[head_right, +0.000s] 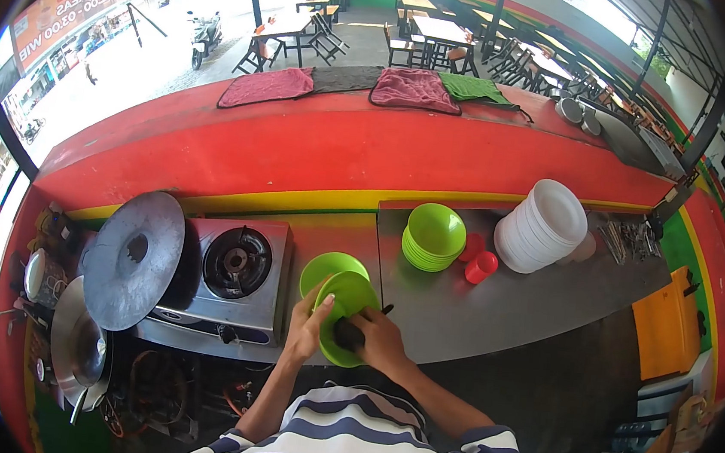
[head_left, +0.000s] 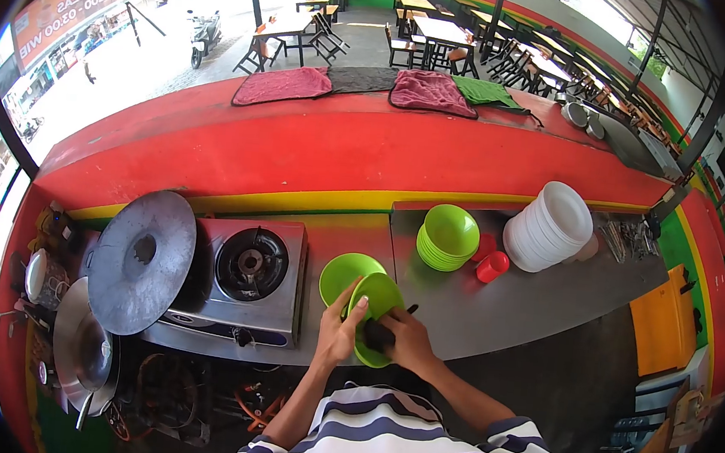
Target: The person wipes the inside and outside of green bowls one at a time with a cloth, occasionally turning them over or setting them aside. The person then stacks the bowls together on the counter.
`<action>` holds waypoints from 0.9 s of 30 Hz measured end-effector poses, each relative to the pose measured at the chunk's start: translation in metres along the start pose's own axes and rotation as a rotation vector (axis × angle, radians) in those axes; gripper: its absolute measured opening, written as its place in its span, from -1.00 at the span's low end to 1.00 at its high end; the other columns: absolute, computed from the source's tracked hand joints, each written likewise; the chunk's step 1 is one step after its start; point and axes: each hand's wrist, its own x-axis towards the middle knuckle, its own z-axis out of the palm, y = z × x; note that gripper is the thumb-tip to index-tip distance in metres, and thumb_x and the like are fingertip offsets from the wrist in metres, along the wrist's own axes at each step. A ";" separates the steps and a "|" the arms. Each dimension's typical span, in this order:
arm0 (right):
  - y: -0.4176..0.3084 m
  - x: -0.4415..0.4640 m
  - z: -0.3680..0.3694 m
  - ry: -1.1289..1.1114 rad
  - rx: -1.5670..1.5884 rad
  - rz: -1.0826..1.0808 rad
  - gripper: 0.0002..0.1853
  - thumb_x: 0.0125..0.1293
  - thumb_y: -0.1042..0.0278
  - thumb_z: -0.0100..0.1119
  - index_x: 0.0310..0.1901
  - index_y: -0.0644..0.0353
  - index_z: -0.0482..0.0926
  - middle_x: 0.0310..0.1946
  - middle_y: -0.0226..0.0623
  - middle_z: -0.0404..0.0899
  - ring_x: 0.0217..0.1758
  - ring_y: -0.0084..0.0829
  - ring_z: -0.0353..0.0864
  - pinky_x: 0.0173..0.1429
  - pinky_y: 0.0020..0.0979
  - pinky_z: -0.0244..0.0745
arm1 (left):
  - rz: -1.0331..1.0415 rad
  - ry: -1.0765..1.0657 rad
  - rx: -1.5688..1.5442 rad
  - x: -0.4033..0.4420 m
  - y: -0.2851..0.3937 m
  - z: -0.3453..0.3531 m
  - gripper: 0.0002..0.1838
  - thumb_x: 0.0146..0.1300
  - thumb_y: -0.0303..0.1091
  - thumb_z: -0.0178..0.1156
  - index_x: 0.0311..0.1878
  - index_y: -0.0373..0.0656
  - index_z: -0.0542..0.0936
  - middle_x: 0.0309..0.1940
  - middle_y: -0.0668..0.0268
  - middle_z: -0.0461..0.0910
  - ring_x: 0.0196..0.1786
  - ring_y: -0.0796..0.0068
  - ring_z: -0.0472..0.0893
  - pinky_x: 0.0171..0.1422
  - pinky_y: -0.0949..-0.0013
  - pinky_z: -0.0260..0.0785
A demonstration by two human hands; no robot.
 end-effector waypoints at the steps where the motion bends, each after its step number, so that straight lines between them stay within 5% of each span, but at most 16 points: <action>1: -0.004 -0.004 0.004 -0.053 0.088 0.048 -0.57 -0.07 0.54 0.40 -0.07 0.20 0.61 -0.13 -0.19 0.60 -0.06 -0.06 0.63 0.10 -0.18 0.55 | 0.038 0.029 0.075 0.001 -0.002 0.001 -0.38 0.49 -0.08 0.13 0.50 -0.18 0.39 -0.03 0.10 0.65 0.01 0.40 0.59 0.18 0.35 0.43; 4: -0.014 -0.004 0.015 0.029 0.537 0.126 -0.60 0.02 0.53 0.39 -0.06 0.26 0.55 -0.17 -0.17 0.58 -0.15 -0.15 0.62 0.01 -0.26 0.53 | -0.315 -0.130 0.012 -0.007 0.015 0.004 -0.40 0.48 -0.07 0.13 0.50 -0.11 0.41 -0.29 0.23 0.63 -0.26 0.52 0.57 -0.11 0.40 0.46; 5: -0.022 -0.002 0.014 0.099 0.603 0.217 -0.66 0.06 0.60 0.32 -0.08 0.27 0.53 -0.21 -0.17 0.55 -0.18 -0.25 0.58 -0.06 -0.29 0.49 | -0.252 -0.119 -0.106 -0.010 0.018 0.011 -0.41 0.48 -0.06 0.14 0.47 -0.12 0.44 -0.46 0.37 0.52 -0.44 0.62 0.45 -0.32 0.44 0.35; 8: -0.020 0.013 0.013 0.401 0.398 0.117 -0.64 0.03 0.65 0.33 -0.08 0.26 0.53 -0.22 -0.15 0.54 -0.17 -0.15 0.59 -0.07 -0.24 0.49 | -0.164 -0.165 -0.029 -0.012 0.014 0.019 -0.41 0.47 -0.04 0.14 0.46 -0.13 0.45 -0.27 0.24 0.65 -0.25 0.51 0.60 -0.11 0.40 0.47; 9: -0.014 0.018 0.006 0.458 0.298 0.024 -0.61 0.01 0.61 0.37 -0.06 0.24 0.57 -0.16 -0.11 0.57 -0.06 0.02 0.61 0.04 -0.20 0.51 | 0.037 -0.097 0.005 -0.011 0.012 0.024 -0.40 0.47 -0.02 0.15 0.46 -0.13 0.45 0.03 0.06 0.68 0.08 0.38 0.64 0.21 0.31 0.45; 12: 0.007 0.019 -0.003 0.387 -0.113 -0.027 -0.55 -0.04 0.59 0.39 -0.03 0.21 0.60 -0.15 -0.14 0.56 -0.07 0.02 0.61 0.05 -0.20 0.53 | -0.007 -0.109 -0.014 -0.011 0.017 0.020 -0.38 0.47 -0.01 0.15 0.47 -0.14 0.43 0.27 -0.06 0.57 0.35 0.27 0.52 0.44 0.24 0.29; 15: 0.010 0.000 -0.006 0.102 -0.023 -0.058 -0.56 -0.01 0.59 0.39 -0.02 0.20 0.62 -0.10 -0.14 0.61 -0.04 0.00 0.64 0.11 -0.24 0.53 | -0.047 -0.018 -0.070 -0.005 0.018 0.008 -0.36 0.48 0.00 0.14 0.48 -0.18 0.42 0.24 -0.06 0.59 0.32 0.24 0.53 0.43 0.22 0.29; 19: 0.033 -0.015 -0.030 -0.378 0.647 0.061 -0.47 0.05 0.55 0.42 0.13 0.27 0.59 0.07 -0.15 0.68 0.13 -0.35 0.66 0.26 -0.32 0.50 | -0.034 -0.041 -0.056 -0.001 0.005 -0.008 -0.36 0.52 0.02 0.07 0.48 -0.23 0.40 0.22 0.01 0.59 0.28 0.31 0.52 0.40 0.27 0.31; 22: 0.037 -0.027 -0.047 -0.202 1.045 0.191 -0.43 0.09 0.60 0.44 0.20 0.27 0.56 0.07 -0.15 0.67 0.11 -0.30 0.67 0.29 -0.33 0.50 | -0.120 -0.031 -0.373 0.001 -0.008 -0.015 -0.43 0.56 -0.02 0.02 0.42 -0.25 0.43 0.19 0.07 0.59 0.27 0.38 0.51 0.37 0.32 0.32; 27: 0.015 -0.025 -0.055 0.058 0.601 -0.156 -0.46 0.09 0.59 0.41 0.17 0.25 0.57 0.13 -0.09 0.66 0.18 -0.17 0.67 0.31 -0.23 0.51 | -0.326 0.015 -0.730 -0.001 -0.022 -0.014 -0.47 0.59 -0.04 -0.05 0.41 -0.23 0.41 0.25 0.19 0.55 0.28 0.37 0.55 0.38 0.28 0.38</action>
